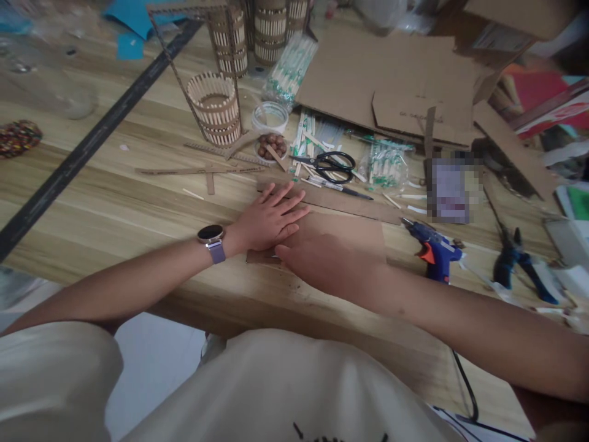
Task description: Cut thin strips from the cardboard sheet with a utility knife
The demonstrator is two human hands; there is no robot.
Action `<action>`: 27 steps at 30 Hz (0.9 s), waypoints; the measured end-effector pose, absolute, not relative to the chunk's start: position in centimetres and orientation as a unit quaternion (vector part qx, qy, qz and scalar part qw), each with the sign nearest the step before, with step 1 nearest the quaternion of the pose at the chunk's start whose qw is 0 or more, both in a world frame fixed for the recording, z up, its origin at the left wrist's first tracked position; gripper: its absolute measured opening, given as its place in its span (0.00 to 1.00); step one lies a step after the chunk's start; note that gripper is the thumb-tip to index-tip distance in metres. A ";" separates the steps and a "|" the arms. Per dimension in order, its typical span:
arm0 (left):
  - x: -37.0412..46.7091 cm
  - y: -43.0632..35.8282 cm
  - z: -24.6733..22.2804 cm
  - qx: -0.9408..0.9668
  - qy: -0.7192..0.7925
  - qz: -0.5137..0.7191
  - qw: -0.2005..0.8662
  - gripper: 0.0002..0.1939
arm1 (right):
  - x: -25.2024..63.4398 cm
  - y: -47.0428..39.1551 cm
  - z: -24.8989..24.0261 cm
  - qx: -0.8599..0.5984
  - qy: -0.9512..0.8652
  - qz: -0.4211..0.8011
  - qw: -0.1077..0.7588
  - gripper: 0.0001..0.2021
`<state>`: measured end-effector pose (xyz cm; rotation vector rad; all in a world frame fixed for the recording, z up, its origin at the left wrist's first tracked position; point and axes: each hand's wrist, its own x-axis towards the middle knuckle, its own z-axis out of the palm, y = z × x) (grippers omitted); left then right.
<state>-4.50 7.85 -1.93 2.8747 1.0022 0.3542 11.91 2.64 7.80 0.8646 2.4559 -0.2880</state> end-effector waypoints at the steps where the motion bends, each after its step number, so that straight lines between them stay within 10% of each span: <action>1: -4.5 7.9 -1.9 0.937 0.326 0.117 0.038 0.25 | 11.6 2.6 8.2 0.322 0.904 -0.100 0.263 0.17; 27: -4.4 7.8 -1.5 0.937 0.330 0.098 0.058 0.24 | 17.8 2.8 7.9 0.366 0.865 -0.105 0.328 0.25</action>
